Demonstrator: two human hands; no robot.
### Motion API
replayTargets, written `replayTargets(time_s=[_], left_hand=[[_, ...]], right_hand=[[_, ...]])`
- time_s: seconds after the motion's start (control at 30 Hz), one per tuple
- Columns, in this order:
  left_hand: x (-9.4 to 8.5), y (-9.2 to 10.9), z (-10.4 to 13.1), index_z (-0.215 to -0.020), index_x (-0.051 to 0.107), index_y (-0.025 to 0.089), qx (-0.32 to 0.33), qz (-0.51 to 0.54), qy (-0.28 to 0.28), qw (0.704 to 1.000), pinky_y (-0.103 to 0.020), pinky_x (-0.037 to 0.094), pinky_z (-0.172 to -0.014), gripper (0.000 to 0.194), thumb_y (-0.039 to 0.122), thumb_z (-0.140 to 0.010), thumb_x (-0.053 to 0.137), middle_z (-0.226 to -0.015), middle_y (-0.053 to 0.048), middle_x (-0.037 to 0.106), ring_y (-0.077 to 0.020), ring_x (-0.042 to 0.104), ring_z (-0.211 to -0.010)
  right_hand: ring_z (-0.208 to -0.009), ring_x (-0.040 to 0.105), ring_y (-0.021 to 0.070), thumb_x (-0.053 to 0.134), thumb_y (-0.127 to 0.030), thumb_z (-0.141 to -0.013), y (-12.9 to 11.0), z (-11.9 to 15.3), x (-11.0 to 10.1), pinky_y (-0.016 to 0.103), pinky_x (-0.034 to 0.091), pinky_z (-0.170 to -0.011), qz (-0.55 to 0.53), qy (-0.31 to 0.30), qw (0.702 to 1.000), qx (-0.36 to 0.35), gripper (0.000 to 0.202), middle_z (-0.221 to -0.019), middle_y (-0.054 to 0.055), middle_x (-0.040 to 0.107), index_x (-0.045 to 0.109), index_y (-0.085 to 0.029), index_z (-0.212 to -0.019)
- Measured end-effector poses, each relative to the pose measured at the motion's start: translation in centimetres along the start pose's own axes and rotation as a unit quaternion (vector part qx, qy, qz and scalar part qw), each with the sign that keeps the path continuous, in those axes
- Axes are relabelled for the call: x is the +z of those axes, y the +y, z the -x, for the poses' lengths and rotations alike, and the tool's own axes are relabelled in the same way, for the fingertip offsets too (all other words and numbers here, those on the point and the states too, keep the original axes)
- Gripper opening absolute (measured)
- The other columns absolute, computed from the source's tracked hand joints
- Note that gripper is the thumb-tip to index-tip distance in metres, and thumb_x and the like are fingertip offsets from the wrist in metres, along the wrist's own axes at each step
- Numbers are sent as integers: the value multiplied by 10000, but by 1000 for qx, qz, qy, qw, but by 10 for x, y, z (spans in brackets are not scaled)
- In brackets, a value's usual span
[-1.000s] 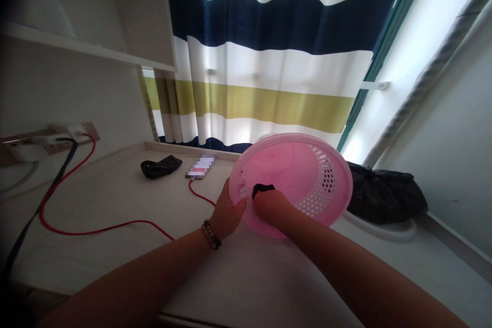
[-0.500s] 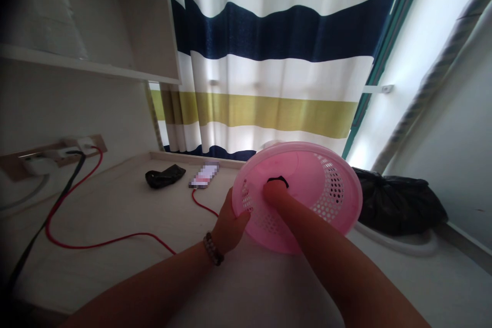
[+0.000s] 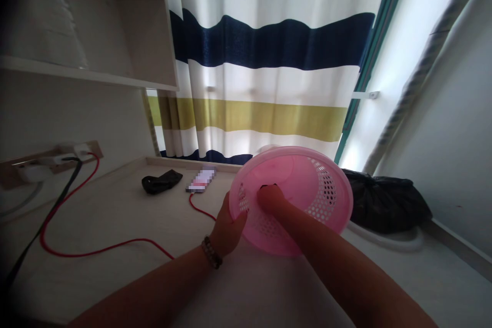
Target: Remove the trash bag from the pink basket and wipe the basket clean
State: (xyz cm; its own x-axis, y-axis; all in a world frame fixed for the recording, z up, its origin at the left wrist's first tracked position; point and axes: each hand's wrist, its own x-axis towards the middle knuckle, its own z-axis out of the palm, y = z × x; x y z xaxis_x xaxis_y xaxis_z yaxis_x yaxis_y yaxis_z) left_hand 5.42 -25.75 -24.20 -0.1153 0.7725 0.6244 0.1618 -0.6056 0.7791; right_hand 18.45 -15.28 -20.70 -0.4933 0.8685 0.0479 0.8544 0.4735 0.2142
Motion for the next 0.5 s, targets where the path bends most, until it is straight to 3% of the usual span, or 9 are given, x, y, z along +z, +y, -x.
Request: replayTargets(time_s=[0.23, 0.33, 0.5], left_hand=[[3, 1, 0, -1269, 454, 220, 0, -4, 5, 1000, -415, 388, -1054, 527, 56, -774, 534, -1290, -83, 531, -216, 511, -1189], [3, 4, 0, -1267, 459, 227, -2, 1, -1, 1000, -411, 389, -1053, 564, 26, -746, 533, -1289, -76, 533, -214, 511, -1185], [3, 6, 0, -1273, 452, 231, -10, 17, -8, 1000, -406, 408, -1031, 612, -6, -714, 524, -1256, -68, 545, -209, 528, -1145]], right_hand=[[-925, 668, 284, 531, -156, -831, -16, 29, 6, 386, 507, -797, 51, -28, 997, -56, 239, -962, 230, 679, 699, -72, -979], [-937, 666, 277, 514, -156, -843, -15, 27, 5, 381, 504, -807, 53, -31, 996, -57, 251, -973, 234, 677, 694, -72, -996], [-973, 654, 259, 503, -145, -857, 0, 6, -2, 366, 500, -827, 29, -29, 999, 3, 282, -1038, 212, 681, 691, -96, -1061]])
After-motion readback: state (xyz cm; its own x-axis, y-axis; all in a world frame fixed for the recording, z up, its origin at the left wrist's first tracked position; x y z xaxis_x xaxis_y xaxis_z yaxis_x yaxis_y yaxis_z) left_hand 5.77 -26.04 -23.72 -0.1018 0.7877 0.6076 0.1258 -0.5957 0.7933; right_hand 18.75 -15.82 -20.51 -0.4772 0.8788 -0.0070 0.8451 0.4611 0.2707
